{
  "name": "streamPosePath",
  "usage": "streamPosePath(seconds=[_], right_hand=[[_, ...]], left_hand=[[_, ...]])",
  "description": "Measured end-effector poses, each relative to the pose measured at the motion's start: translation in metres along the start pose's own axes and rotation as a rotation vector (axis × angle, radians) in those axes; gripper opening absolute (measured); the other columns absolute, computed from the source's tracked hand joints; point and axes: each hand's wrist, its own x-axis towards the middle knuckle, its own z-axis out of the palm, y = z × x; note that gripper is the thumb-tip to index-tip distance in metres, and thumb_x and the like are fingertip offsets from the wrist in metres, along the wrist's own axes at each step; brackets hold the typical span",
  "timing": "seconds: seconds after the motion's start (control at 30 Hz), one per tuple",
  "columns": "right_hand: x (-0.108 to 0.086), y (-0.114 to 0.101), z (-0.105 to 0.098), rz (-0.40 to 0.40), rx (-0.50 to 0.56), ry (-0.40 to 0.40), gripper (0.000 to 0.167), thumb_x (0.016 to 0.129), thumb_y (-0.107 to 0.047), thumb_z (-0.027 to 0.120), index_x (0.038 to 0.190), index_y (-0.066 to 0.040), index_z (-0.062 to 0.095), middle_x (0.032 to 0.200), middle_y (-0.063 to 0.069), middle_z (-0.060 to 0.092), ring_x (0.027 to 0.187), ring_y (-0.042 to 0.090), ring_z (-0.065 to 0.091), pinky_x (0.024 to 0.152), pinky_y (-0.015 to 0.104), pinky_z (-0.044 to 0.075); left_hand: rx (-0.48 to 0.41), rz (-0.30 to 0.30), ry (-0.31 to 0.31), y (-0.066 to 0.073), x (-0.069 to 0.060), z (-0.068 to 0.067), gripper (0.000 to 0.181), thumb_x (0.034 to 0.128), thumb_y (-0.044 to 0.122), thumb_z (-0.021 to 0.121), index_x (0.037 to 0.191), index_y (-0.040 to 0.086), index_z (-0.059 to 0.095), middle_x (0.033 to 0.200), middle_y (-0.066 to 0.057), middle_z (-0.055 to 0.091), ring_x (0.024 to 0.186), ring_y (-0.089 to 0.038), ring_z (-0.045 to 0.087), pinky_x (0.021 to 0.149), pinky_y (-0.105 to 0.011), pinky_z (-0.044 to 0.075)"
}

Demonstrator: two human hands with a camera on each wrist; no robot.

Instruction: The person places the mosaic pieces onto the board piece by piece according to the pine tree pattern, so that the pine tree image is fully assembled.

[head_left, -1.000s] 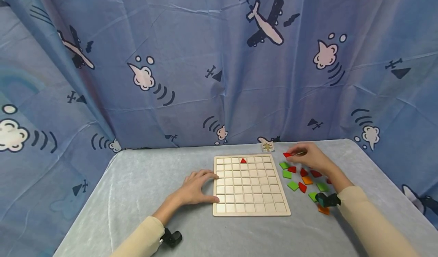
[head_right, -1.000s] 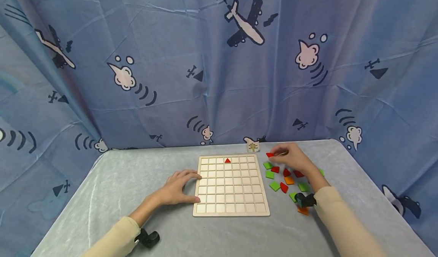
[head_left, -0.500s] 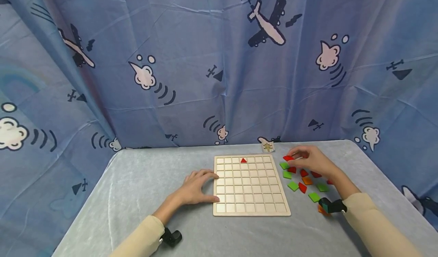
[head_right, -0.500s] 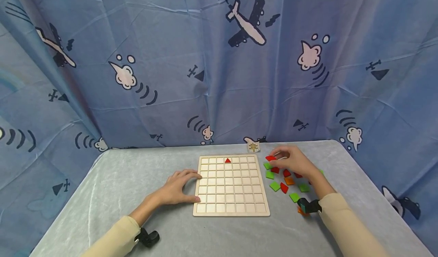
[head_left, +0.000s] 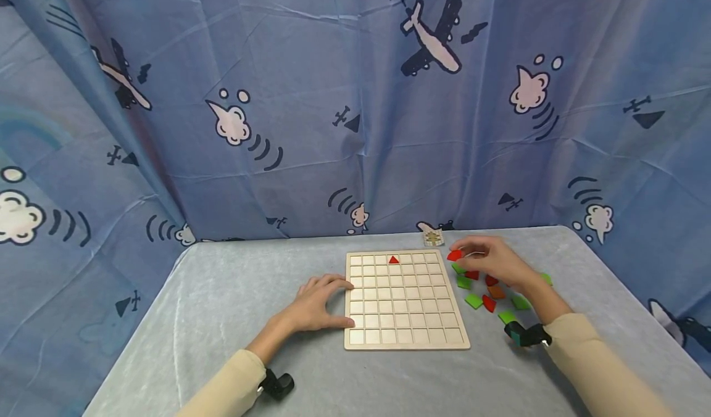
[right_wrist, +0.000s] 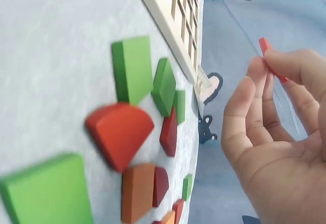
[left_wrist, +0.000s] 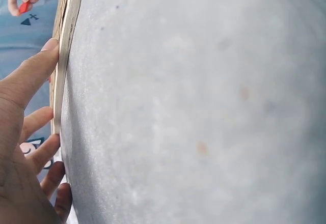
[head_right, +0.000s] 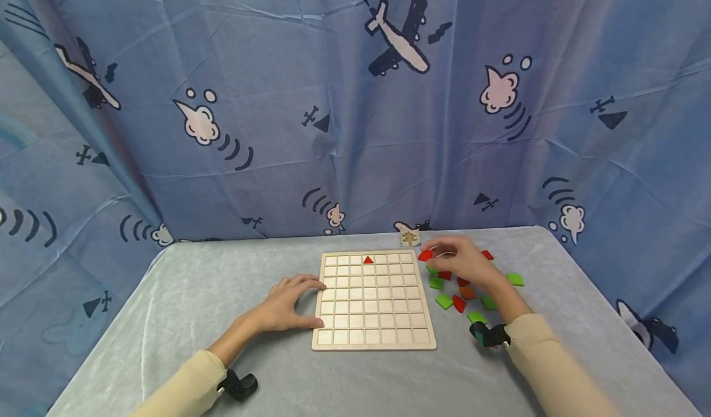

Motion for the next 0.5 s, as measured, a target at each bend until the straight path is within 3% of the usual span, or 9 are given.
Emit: streamPosePath(seconds=[0.23,0.5], right_hand=[[0.006,-0.005,0.009,-0.013,0.028,-0.015,0.036,0.094,-0.023,0.067,0.126,-0.006,0.064,0.127,0.018,0.064,0.101,0.012,0.064,0.083,0.028,0.055],[0.018,-0.006,0.021,0.016,0.035,-0.017,0.039,0.094,-0.026,0.067,0.127,-0.005,0.063,0.120,0.015,0.068,0.096,0.015,0.066,0.083,0.035,0.055]], left_hand=[[0.002,-0.001,0.005,-0.001,0.001,0.001,0.074,0.0752,0.061,0.077,0.138,0.028,0.054,0.150,0.000,0.046,0.132,-0.030,0.041,0.097,-0.055,0.036],[0.002,-0.001,0.013,-0.001,0.001,0.001,0.074,0.0744,0.061,0.078,0.137,0.028,0.054,0.149,0.001,0.047,0.131,-0.029,0.042,0.097,-0.054,0.037]])
